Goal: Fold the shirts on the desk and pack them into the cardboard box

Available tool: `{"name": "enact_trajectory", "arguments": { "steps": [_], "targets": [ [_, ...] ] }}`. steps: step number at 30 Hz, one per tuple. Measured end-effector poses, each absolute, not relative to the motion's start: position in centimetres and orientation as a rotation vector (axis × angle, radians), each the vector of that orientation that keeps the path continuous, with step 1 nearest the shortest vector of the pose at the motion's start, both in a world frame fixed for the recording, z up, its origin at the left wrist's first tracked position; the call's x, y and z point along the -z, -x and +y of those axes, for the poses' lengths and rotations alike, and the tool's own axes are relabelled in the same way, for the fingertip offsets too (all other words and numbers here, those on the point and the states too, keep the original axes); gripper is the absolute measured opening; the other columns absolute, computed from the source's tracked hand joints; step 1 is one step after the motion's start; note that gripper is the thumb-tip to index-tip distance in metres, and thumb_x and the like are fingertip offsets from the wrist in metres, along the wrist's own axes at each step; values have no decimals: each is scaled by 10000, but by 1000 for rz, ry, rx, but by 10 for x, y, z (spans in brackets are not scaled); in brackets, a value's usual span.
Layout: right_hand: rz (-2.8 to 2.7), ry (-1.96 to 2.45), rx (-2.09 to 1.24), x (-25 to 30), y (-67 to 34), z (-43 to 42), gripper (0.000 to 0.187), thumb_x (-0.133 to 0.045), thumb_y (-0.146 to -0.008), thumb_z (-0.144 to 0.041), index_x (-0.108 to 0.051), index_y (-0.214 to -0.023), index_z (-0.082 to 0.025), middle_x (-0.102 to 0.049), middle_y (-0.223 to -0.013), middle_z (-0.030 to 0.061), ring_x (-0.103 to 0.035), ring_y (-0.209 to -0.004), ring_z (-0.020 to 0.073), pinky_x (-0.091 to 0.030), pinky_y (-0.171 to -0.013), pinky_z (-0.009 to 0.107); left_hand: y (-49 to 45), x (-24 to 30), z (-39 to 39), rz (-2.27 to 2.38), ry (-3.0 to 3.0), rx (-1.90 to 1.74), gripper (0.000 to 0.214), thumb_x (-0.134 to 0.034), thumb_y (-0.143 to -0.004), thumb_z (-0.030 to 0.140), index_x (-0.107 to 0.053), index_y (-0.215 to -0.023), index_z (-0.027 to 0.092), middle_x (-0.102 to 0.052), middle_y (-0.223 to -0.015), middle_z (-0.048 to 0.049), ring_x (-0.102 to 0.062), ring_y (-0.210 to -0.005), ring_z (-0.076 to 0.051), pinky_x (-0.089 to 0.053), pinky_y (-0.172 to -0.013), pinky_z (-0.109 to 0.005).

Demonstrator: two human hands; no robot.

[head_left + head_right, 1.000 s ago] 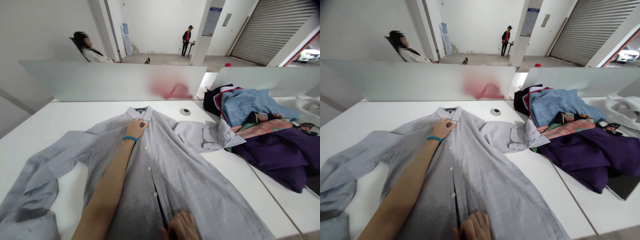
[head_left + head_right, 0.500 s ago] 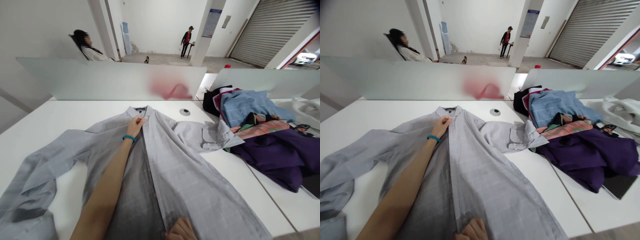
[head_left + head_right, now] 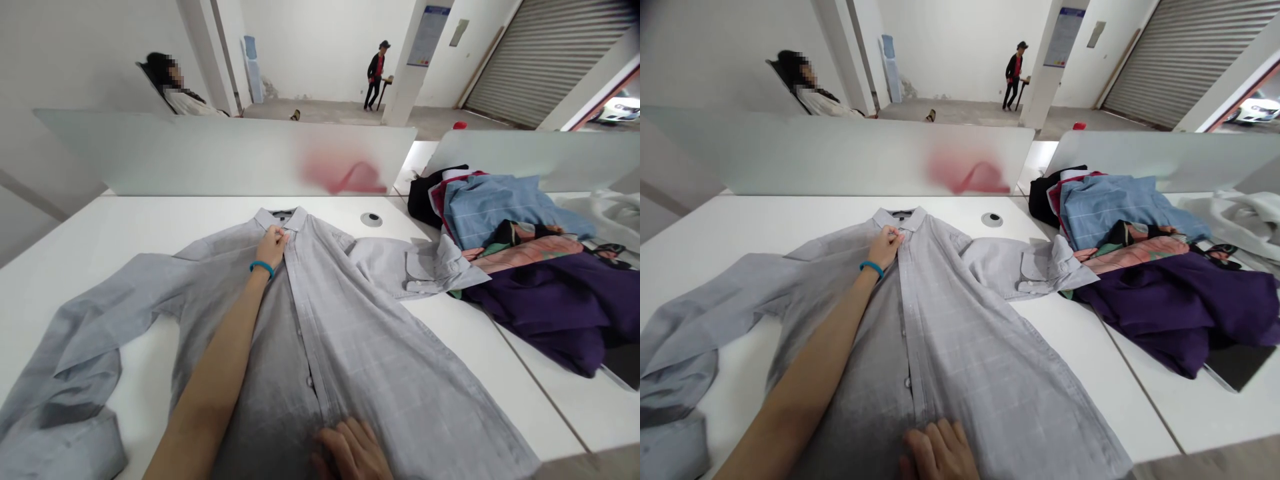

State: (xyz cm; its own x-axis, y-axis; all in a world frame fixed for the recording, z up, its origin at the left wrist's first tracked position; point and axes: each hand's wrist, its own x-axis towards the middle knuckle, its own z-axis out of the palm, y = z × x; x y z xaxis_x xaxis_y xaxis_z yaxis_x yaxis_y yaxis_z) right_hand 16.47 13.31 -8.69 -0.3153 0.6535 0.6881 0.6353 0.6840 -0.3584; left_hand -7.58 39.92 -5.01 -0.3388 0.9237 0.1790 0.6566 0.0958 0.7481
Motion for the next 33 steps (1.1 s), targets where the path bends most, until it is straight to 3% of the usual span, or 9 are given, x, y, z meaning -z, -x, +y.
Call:
{"name": "enact_trajectory", "arguments": {
  "steps": [3,6,11,17,23,27,30,33],
  "targets": [
    [-2286,970,-108,76,-176,133,253,-323,-969,-241,-573,-982,-205,-584,-629,-13,-517,-542,136,-357,-548,267,75,50,400,2075,-1537,-1065,99,-491,-813,313,-439,-823,230,-594,-645,31,-549,-671,-164,-392,-681,-274],
    [-2383,962,-189,61,-184,135,252,-340,-960,-189,-557,-1088,-196,-595,-669,-9,-527,-589,150,-374,-575,270,75,53,403,2113,-1543,-1062,108,-504,-810,319,-451,-836,229,-635,-717,18,-567,-720,-163,-395,-711,-271],
    [-2303,993,-468,45,-190,135,327,-242,-994,-227,-567,-960,-223,-571,-686,-18,-504,-628,134,-381,-612,250,76,59,406,2089,-1586,-1108,112,-505,-804,318,-467,-854,226,-656,-760,6,-568,-743,-163,-396,-727,-272],
    [-2095,928,-349,43,-189,127,324,-265,-988,-201,-509,-775,-200,-440,-603,-26,-424,-566,115,-311,-553,245,79,59,407,2076,-1565,-1122,116,-514,-796,319,-468,-849,226,-650,-746,7,-577,-757,-167,-404,-742,-273],
    [-2258,869,-228,54,-168,123,384,-234,-977,-164,-525,-727,-185,-473,-601,-5,-420,-567,127,-312,-553,265,81,61,410,2098,-1538,-1142,115,-499,-805,305,-477,-882,222,-642,-752,5,-580,-732,-160,-420,-753,-277],
    [-2268,805,-303,54,-174,120,257,-343,-938,-152,-576,-836,-187,-524,-615,-7,-472,-592,127,-362,-585,265,81,61,408,2133,-1659,-1106,228,-557,-778,287,-493,-976,195,-654,-898,-35,-588,-796,-169,-432,-791,-285],
    [-2313,754,-228,55,-193,118,218,-416,-920,-245,-597,-1031,-195,-657,-906,58,-583,-893,195,-426,-829,366,81,57,401,2276,-1878,-936,254,-551,-799,324,-535,-1006,178,-646,-998,-82,-542,-1007,-242,-397,-897,-355],
    [-2513,747,-3,63,-206,115,468,-481,-890,-477,-521,-1260,-193,-533,-1314,123,-427,-1248,313,-321,-1019,503,82,54,396,2421,-2008,-709,338,-472,-854,372,-558,-1098,154,-594,-1139,-136,-474,-1127,-299,-358,-955,-414]
  ]
}}
